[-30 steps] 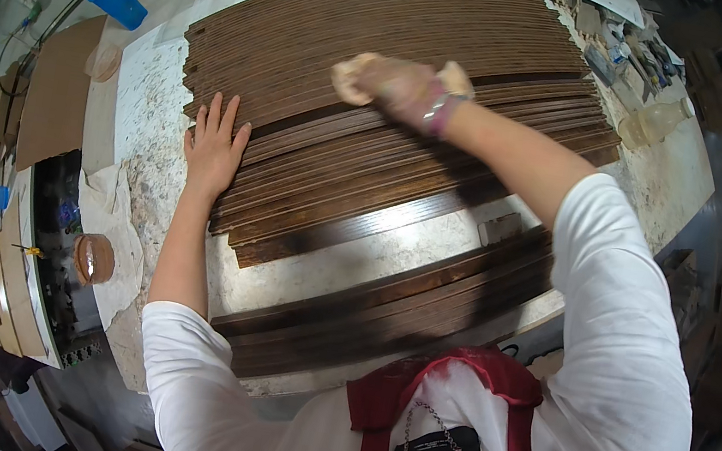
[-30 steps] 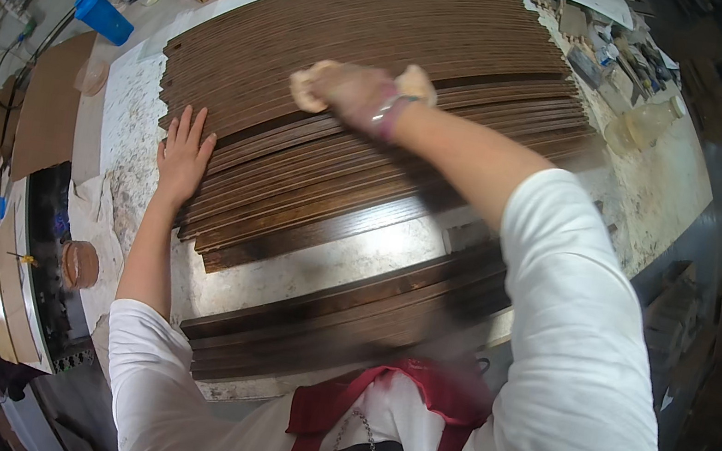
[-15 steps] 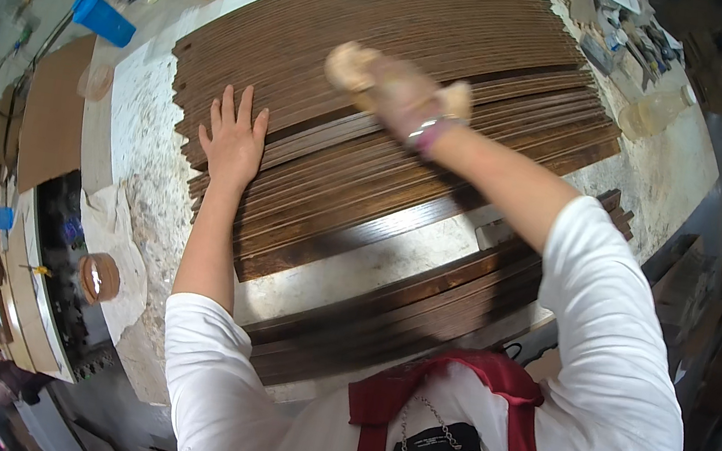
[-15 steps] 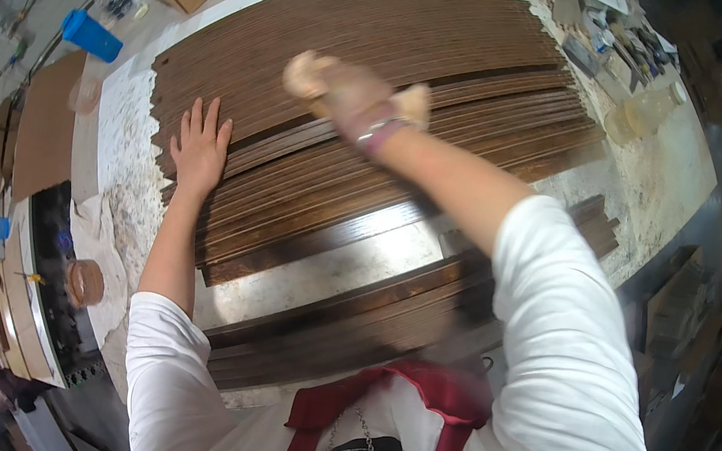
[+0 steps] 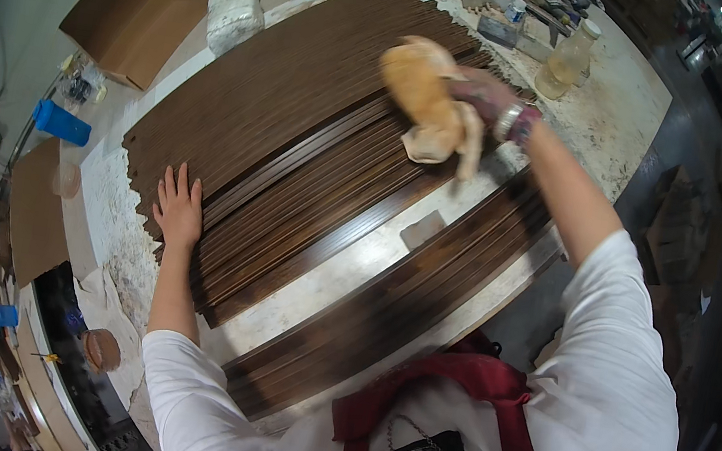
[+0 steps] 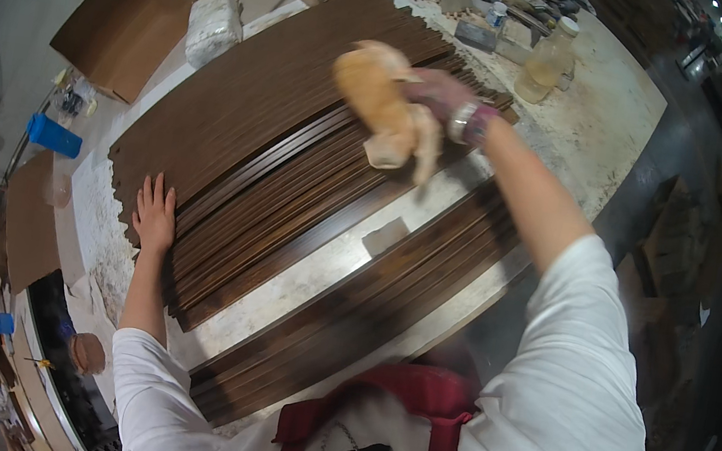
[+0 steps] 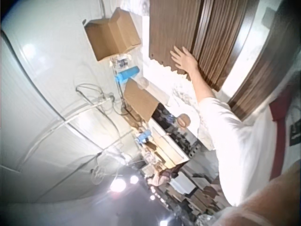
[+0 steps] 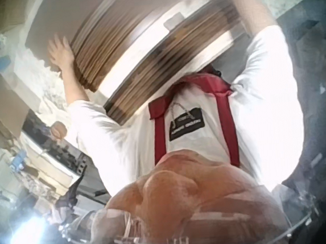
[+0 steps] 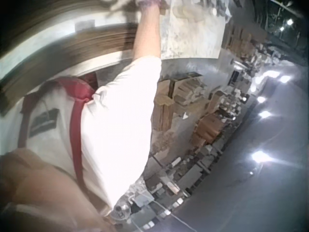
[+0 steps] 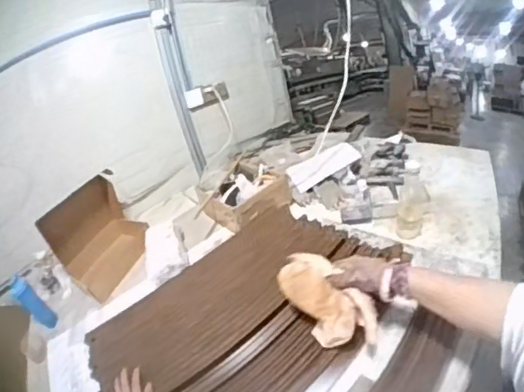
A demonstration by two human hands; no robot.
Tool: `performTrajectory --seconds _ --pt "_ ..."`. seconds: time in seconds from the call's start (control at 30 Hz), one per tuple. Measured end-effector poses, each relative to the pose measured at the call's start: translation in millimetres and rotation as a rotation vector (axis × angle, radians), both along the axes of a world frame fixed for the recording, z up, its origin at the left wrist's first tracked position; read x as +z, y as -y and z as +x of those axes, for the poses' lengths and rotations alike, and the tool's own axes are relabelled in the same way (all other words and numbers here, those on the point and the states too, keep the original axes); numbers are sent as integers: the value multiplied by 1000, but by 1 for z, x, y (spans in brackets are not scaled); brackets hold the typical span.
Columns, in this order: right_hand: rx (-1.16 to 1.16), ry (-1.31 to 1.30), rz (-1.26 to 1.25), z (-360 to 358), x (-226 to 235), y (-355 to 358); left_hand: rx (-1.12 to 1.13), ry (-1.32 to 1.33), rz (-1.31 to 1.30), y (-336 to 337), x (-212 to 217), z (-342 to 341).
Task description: The person wipes wood panels with a cloth and a liquid from a bottle, handling the panels and moving them on the workbench.
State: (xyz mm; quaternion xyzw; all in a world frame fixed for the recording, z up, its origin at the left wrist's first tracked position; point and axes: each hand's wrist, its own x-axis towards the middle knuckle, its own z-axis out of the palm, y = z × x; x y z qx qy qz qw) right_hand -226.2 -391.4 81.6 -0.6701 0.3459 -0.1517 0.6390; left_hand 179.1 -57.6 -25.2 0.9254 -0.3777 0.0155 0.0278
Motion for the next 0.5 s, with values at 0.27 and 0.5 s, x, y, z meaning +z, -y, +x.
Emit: performTrajectory --seconds 0.27,0.5 --pt "-535 692 342 -209 -44 103 -440 212 -200 89 65 -83" --pt "-542 865 651 -275 -68 111 -843 -466 -431 341 78 -319"
